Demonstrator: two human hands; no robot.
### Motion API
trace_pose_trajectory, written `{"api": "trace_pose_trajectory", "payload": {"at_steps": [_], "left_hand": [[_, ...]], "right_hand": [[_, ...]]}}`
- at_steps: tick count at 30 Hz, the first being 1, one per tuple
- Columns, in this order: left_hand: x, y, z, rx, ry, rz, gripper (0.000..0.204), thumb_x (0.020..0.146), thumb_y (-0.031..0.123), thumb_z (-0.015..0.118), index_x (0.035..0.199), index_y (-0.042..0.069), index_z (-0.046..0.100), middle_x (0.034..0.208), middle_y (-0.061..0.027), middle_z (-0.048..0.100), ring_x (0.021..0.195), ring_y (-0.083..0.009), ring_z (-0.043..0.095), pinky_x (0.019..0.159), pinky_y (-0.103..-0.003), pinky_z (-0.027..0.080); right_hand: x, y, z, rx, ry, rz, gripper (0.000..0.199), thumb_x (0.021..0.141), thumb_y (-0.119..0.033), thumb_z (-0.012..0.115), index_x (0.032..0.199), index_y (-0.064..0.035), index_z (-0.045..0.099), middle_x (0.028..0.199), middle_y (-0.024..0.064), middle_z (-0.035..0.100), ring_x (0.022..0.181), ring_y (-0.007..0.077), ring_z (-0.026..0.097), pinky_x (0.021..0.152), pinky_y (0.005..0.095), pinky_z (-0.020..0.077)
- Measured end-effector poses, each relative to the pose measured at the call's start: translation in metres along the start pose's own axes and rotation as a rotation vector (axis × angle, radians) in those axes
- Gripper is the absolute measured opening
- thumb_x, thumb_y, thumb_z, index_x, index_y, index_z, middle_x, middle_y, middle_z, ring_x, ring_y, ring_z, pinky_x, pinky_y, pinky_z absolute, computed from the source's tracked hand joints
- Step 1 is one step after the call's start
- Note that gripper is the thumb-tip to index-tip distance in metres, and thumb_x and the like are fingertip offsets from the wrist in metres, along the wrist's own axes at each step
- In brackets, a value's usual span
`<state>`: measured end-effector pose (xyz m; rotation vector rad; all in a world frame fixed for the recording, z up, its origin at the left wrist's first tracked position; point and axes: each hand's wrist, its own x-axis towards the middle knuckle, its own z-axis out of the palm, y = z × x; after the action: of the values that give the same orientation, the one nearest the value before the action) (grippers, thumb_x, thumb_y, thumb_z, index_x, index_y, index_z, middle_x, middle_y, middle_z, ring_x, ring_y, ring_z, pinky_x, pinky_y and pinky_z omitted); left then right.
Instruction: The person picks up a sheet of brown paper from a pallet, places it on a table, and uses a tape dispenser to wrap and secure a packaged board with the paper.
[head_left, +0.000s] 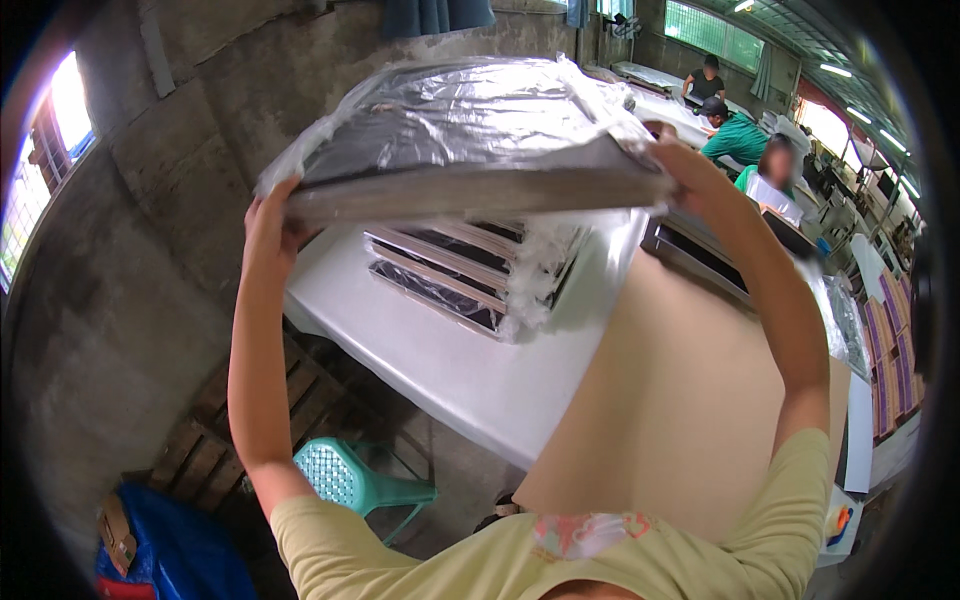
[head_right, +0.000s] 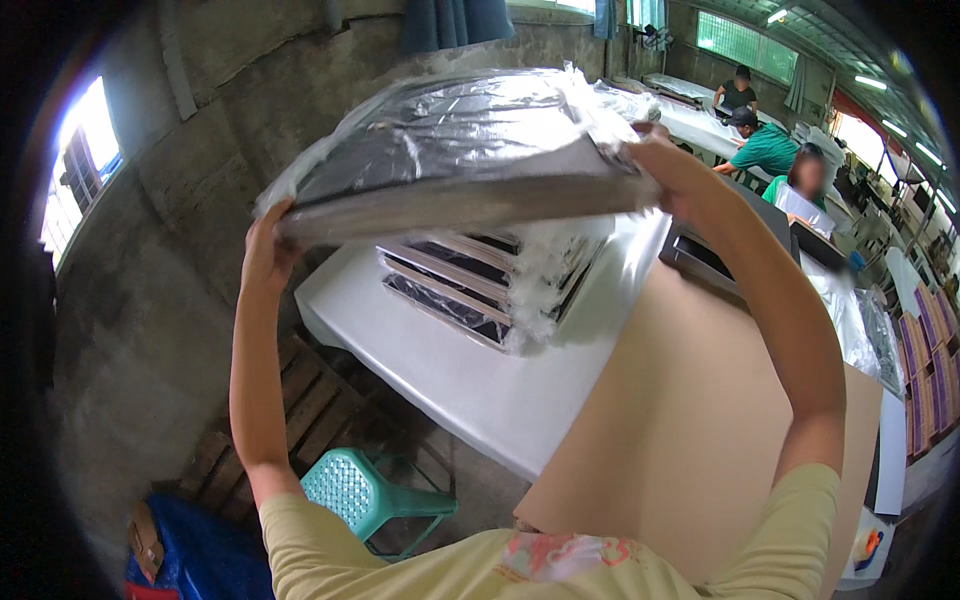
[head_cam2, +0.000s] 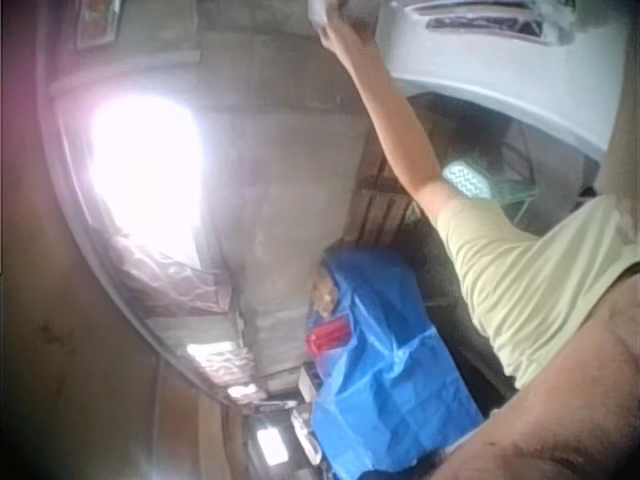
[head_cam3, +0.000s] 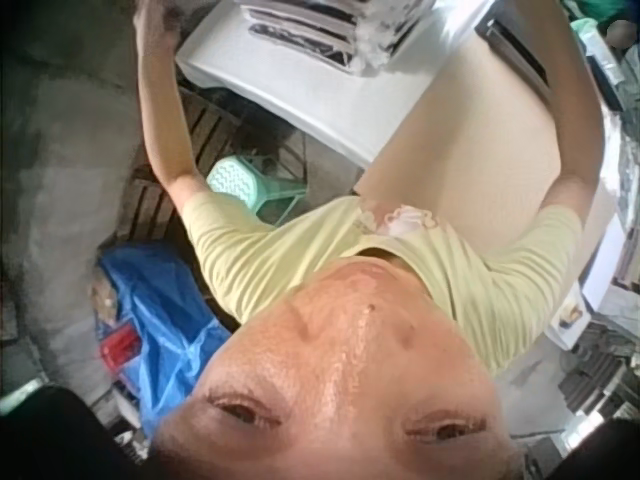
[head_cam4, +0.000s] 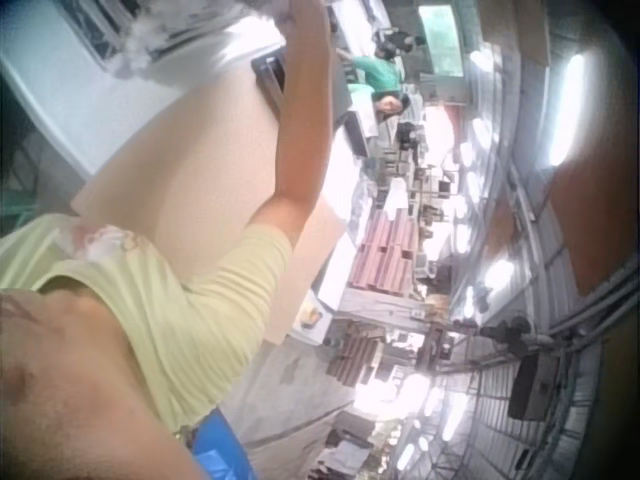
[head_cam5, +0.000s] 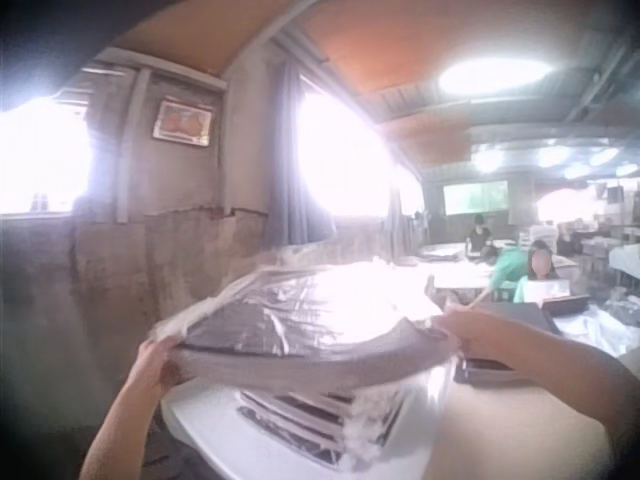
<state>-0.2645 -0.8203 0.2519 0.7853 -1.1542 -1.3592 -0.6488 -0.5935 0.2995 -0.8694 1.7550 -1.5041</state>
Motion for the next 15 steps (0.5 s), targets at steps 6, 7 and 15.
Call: {"api": "trace_pose_trajectory", "payload": {"at_steps": [6, 7, 15], "left_hand": [[-0.08, 0.011, -0.042, -0.261, -0.197, -0.133, 0.046, 0.085, 0.035, 0.051, 0.117, 0.002, 0.048, 0.108, -0.0112, 0.057, 0.095, -0.0212, 0.058, 0.08, -0.036, 0.049], [-0.084, 0.004, -0.037, -0.366, -0.262, -0.153, 0.049, 0.086, 0.039, 0.049, 0.118, 0.002, 0.048, 0.11, -0.0112, 0.057, 0.096, -0.0226, 0.058, 0.082, -0.037, 0.048], [0.019, -0.038, -0.037, 0.053, -0.635, 0.013, 0.048, 0.093, 0.038, 0.037, 0.124, 0.002, 0.046, 0.122, -0.0116, 0.051, 0.108, -0.0216, 0.053, 0.092, -0.034, 0.043]], "right_hand": [[-0.08, 0.03, -0.013, 0.051, -0.12, -0.165, 0.071, 0.078, -0.022, 0.061, 0.134, -0.0111, 0.019, 0.127, 0.0113, 0.036, 0.108, 0.0178, 0.047, 0.09, 0.0318, 0.0412], [-0.084, 0.039, -0.018, 0.057, -0.124, -0.186, 0.073, 0.078, -0.023, 0.061, 0.135, -0.0109, 0.018, 0.131, 0.0109, 0.034, 0.112, 0.0179, 0.044, 0.093, 0.0313, 0.0373], [-0.101, 0.061, -0.017, 0.191, -0.187, -0.092, 0.084, 0.071, -0.022, 0.066, 0.138, -0.0067, 0.017, 0.138, 0.01, 0.028, 0.121, 0.0197, 0.036, 0.099, 0.0301, 0.0297]]}}
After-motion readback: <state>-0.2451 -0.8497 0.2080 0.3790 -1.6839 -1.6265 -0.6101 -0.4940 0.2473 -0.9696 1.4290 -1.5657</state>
